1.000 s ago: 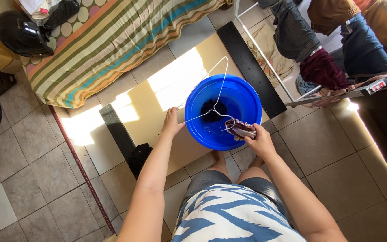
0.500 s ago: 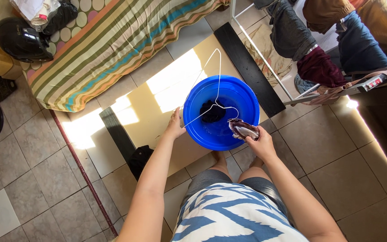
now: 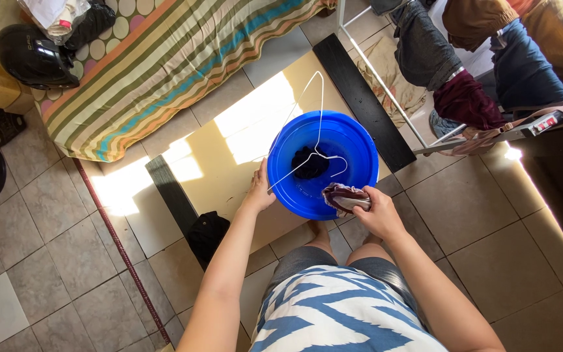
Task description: Hand-washing clothes in a bucket and hanging them on a drying rack
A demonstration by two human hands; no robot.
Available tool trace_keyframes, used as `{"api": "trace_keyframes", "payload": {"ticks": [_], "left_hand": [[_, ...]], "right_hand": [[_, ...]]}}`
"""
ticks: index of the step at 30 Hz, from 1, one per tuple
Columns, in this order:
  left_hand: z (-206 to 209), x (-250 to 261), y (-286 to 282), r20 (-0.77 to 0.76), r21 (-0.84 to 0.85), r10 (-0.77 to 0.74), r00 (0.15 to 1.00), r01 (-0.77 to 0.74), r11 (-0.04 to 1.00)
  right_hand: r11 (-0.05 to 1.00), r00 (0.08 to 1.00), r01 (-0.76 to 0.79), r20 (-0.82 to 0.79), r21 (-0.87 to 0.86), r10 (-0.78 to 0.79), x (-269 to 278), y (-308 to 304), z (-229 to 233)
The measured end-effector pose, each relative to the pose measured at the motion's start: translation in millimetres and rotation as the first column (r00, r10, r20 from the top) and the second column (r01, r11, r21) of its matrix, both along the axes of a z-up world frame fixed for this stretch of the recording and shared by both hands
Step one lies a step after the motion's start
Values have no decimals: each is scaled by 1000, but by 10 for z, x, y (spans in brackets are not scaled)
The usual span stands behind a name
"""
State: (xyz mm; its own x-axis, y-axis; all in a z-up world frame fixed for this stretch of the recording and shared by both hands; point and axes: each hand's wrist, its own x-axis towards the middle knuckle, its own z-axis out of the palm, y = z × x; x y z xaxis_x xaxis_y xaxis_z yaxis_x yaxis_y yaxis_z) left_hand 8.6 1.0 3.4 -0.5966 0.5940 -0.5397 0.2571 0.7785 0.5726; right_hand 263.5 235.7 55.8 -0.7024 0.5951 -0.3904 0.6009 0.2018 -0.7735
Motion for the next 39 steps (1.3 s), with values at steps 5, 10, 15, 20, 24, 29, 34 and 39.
{"api": "trace_keyframes", "payload": {"ticks": [5,10,15,20,24,29,34,39], "left_hand": [[-428,72,-209,-17,114,78,997,-76,991],[-1022,344,-543,-13,475,333,943,-288,831],[-1496,615,-996,-59,6,730,681,-731,682],[-1579,608,-1159,-11,-277,807,591,-777,566],[-1695,520,-1108,31,-406,806,591,-730,550],[-1584,404,-1020,17,-403,742,670,-675,618],[-1244,219,-745,-19,-273,783,622,-756,595],[-38,208,181,-78,646,332,940,-206,735]], "right_hand": [[999,997,-44,-71,6,44,-69,7,184],[997,987,-72,-140,42,77,-87,15,86],[998,986,-34,-162,47,41,-145,31,83],[1000,992,-29,-124,9,30,-231,29,212],[1000,992,7,-123,-7,-7,-255,26,296],[1000,991,8,-135,-16,-10,-274,37,402],[1000,990,2,-141,-26,-6,-343,48,528],[995,967,11,-254,-98,-36,-448,133,435]]}}
